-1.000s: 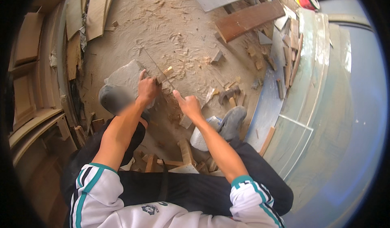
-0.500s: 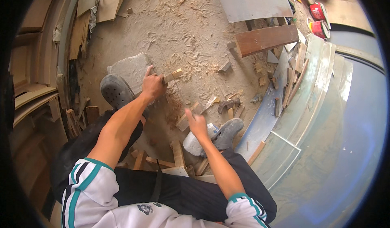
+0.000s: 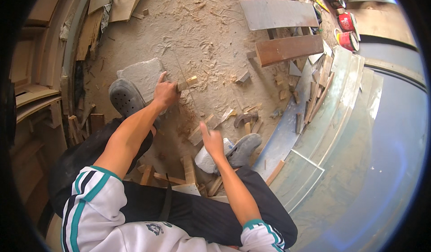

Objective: The person sits on the floor and smooths a long wooden plank using a metal file. They hold the plank with one hand and file its surface with the other, generating wood shavings. The person then places the plank down and continues filing a smaller piece of wood on the floor.

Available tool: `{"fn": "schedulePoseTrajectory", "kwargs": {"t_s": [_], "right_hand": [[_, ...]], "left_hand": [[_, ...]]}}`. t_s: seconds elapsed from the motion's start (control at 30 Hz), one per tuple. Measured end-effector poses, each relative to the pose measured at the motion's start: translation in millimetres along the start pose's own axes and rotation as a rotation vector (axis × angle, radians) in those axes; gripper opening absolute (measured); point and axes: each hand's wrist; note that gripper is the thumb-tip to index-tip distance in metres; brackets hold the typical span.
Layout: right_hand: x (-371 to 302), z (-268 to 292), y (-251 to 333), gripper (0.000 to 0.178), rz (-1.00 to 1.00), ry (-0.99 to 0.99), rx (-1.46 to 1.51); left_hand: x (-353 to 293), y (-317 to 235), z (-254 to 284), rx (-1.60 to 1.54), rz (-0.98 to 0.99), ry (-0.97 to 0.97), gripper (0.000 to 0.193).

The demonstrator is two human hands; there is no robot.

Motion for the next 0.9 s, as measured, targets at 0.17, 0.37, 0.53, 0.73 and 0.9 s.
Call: {"fn": "schedulePoseTrajectory", "kwargs": {"t_s": [0.17,0.37,0.53,0.73,0.9], "right_hand": [[-37,8,-48,0.080,-0.079,0.029,-0.151],[-30,12,-56,0.084,-0.113,0.062,-0.152],[-28,38,-31,0.081,-0.221,0.117,0.027],[-31,42,-15,0.072,-0.297,0.105,0.229],[-41,69,26,0.063,-0.288,0.089,0.408]], "left_hand": [[3,-1,-6,-0.008,-0.017,-0.018,0.018],[0,0,-4,-0.023,-0.006,-0.050,0.017],[-2,0,-3,-0.026,-0.005,-0.043,0.017],[-4,12,-3,0.099,-0.051,-0.056,0.035],[-28,-8,-5,0.224,0.002,-0.122,0.070]]}}
Point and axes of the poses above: each hand's wrist, its own x-axis towards the middle knuckle, its own z-axis out of the back of the hand, y = z × x, and after that the axes turned 13 degrees about z, right-handed
